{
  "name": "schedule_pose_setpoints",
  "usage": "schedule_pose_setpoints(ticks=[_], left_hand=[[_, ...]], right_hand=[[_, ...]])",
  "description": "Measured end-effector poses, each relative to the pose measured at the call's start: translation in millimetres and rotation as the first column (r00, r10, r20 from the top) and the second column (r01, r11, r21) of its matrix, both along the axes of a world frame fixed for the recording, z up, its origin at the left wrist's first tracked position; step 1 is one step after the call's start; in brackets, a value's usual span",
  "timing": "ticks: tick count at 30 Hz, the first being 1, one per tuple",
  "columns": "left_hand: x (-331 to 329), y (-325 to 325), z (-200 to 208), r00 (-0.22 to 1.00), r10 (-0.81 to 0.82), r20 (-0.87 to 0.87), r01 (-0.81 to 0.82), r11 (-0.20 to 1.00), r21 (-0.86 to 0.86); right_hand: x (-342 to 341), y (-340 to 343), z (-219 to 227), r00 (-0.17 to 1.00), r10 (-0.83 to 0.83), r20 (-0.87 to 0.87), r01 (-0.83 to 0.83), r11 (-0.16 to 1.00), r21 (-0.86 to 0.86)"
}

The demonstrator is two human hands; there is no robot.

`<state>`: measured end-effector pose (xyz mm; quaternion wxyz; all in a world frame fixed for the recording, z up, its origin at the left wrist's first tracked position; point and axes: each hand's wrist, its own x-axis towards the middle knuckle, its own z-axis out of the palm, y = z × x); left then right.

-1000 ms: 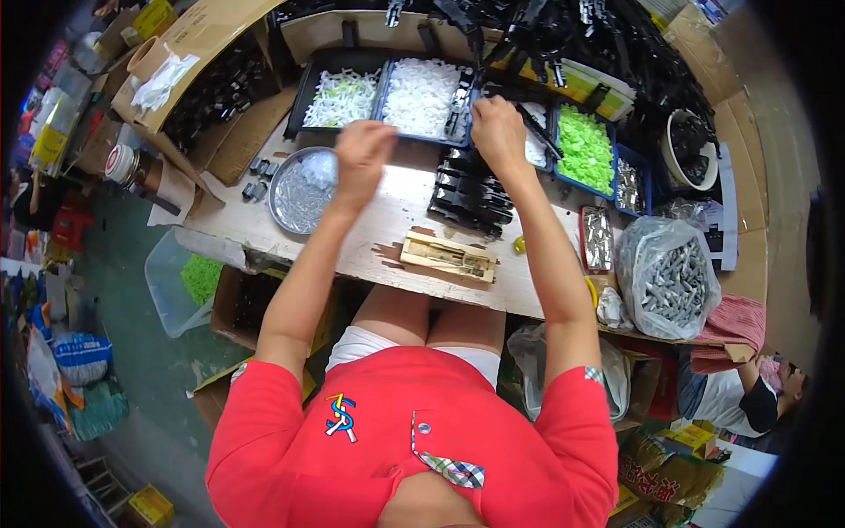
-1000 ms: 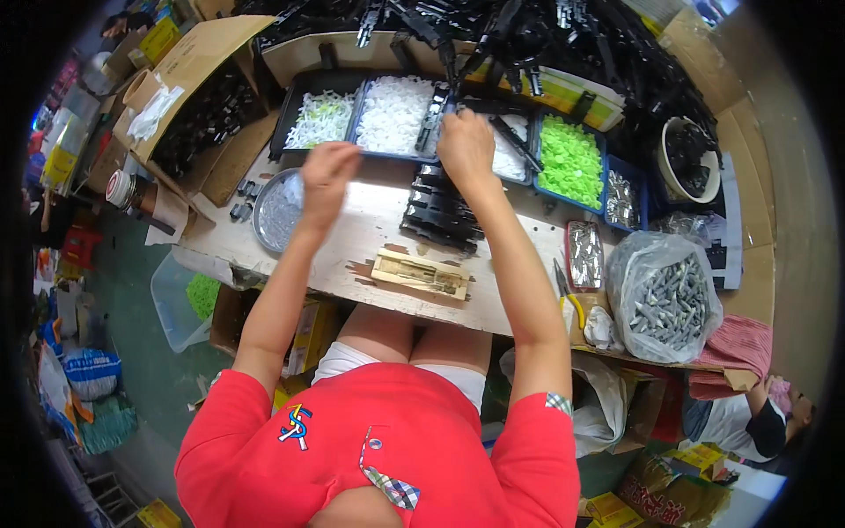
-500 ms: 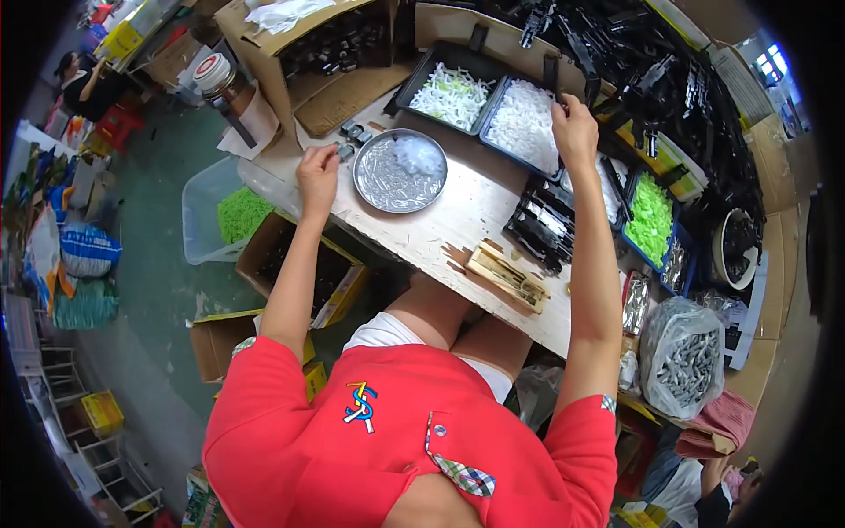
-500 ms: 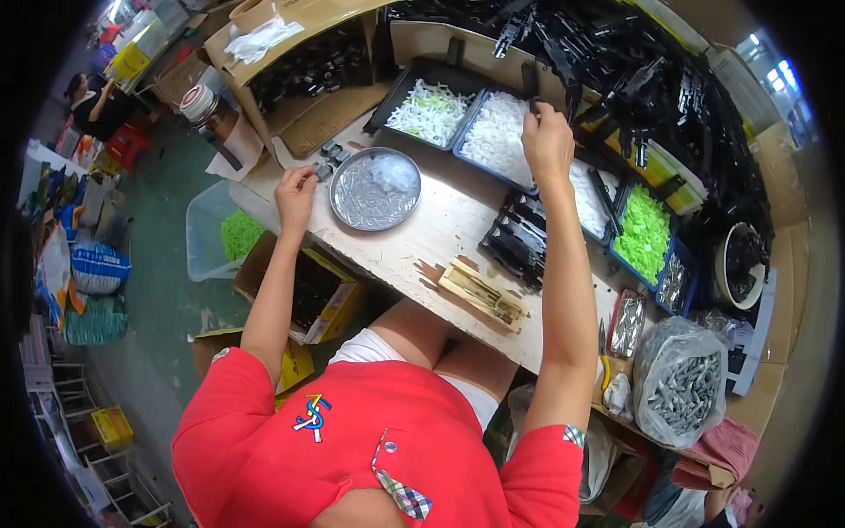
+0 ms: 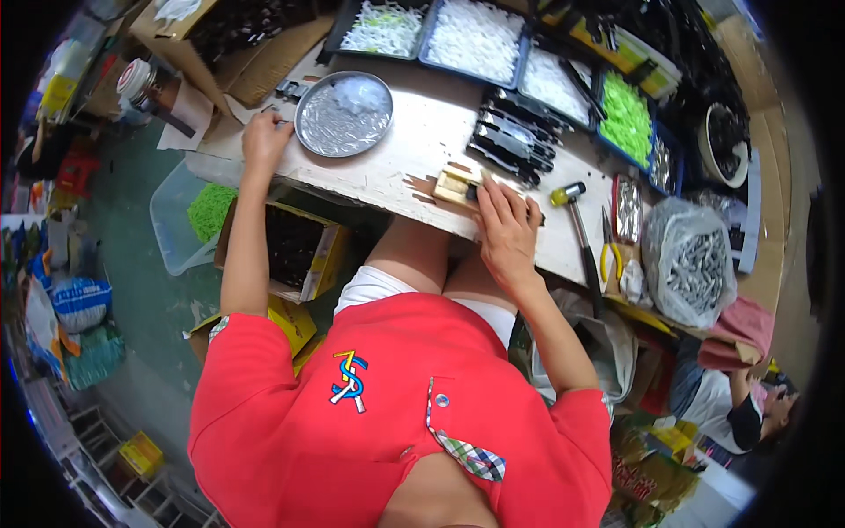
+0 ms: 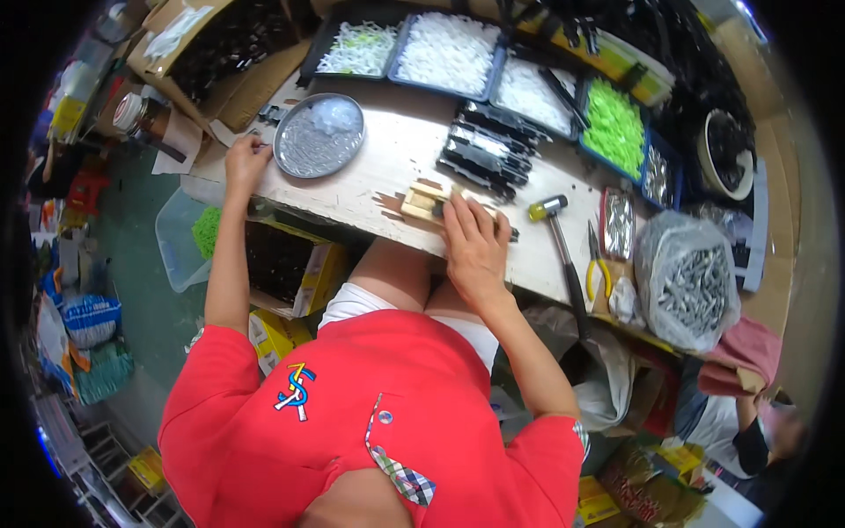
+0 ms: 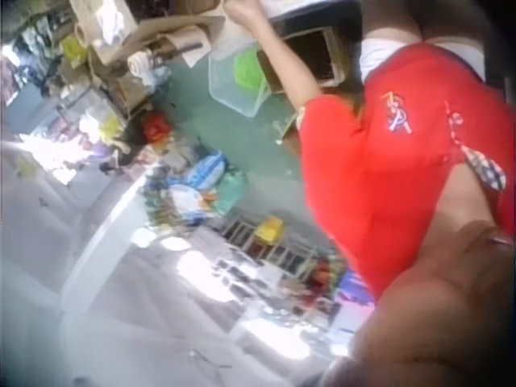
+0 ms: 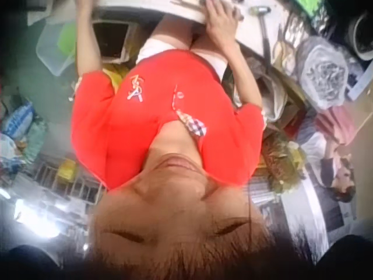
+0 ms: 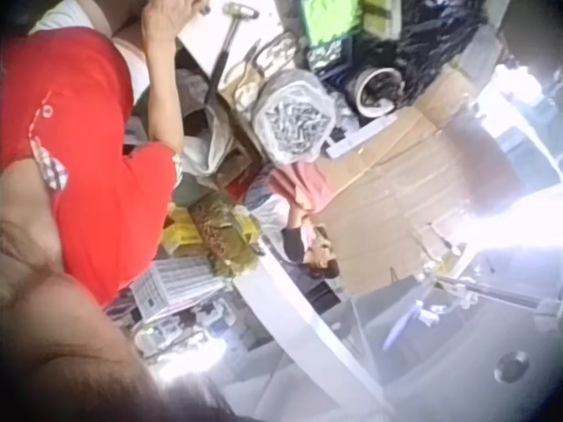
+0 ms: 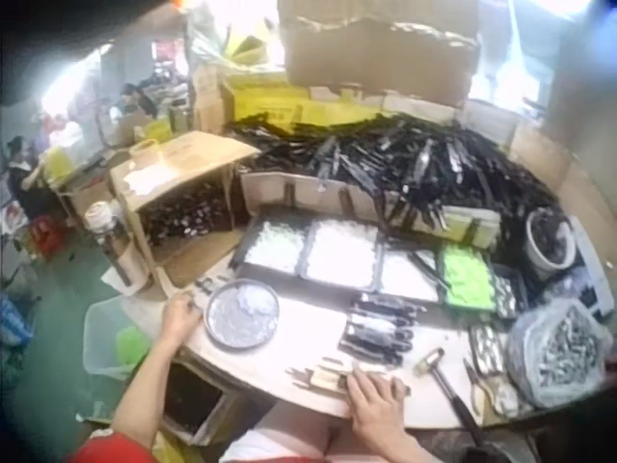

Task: The recorder is assembling small plastic and metal components for toys using manual dexterity and a small mallet.

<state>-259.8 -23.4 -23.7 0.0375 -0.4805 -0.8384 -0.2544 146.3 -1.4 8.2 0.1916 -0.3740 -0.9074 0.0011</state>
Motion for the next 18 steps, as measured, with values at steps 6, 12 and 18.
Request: schedule_pose_setpoints(ticks=[6,12,18], left_hand=[[11,-19,30,0.534,-0.114,0.838,-0.191,0.949,0.251],[111,-21,76,0.118,-0.387,0.915,0.097,0.921,0.377],[195,12,69,0.213,-0.412,0.886,0.528,0.812,0.251]], right_hand=[[-24,-2,-10,1.0,0.011,0.022,-0.011,1.0,0.004],[-20,1,-7,0.969,0.079,-0.233,-0.105,0.989,-0.1],[-6,10,-7,0.706,-0.196,-0.68,-0.184,0.877,-0.443]])
